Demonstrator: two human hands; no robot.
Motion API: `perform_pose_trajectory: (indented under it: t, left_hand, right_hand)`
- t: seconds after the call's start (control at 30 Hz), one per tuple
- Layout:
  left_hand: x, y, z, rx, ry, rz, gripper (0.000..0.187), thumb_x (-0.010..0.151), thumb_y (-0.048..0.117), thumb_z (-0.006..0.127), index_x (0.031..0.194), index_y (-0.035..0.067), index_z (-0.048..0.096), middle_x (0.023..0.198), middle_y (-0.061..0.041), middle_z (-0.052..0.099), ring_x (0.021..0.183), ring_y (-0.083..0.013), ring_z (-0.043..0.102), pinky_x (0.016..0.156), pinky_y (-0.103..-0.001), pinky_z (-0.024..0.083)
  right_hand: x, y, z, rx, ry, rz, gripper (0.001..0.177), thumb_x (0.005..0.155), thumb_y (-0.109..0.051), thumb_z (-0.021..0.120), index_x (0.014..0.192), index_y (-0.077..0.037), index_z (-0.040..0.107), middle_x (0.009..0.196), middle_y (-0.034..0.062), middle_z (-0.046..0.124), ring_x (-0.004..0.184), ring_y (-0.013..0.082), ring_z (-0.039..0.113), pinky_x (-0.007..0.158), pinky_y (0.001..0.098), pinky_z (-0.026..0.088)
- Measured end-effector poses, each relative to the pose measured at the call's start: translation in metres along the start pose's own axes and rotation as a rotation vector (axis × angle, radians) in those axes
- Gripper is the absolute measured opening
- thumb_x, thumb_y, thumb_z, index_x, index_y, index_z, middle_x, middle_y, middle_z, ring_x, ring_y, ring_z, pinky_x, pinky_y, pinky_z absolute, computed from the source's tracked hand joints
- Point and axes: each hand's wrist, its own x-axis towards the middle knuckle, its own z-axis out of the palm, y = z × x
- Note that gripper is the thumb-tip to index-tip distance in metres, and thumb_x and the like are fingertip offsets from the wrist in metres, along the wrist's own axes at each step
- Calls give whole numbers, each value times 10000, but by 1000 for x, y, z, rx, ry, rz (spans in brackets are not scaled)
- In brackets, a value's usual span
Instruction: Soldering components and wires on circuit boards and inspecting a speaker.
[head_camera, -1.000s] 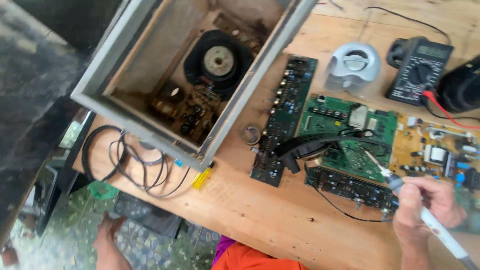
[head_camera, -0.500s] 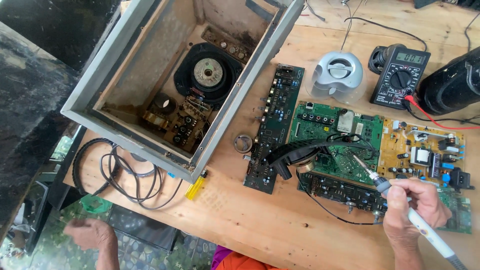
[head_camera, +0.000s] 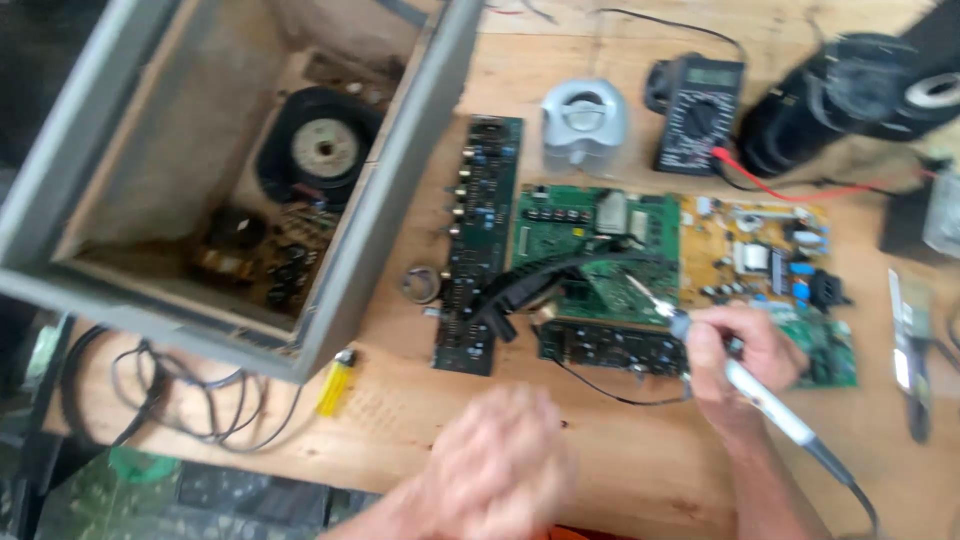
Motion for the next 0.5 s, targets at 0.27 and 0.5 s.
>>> perform_pose_trajectory:
  t: [0.27, 0.5]
  left_hand:
    - [32, -61, 75, 277, -108, -123, 880, 706, 405, 903, 1394, 95, 451, 1436, -200, 431, 1307, -424, 444, 1059, -551, 419]
    - [11, -73, 58, 426, -15, -109, 816, 681, 479, 938, 1287, 62, 585, 1338, -183, 566, 1250, -302, 552, 1156, -553, 309]
  right_hand:
    - [13, -1, 12, 165, 45, -123, 99, 882, -101, 566, 806, -50, 603, 643, 55, 657, 474, 122, 517, 467, 263, 414]
    - [12, 3, 11, 130, 63, -134, 47, 825, -68, 586, 792, -57, 617, 651, 35, 653, 454, 116, 479, 524, 272, 448]
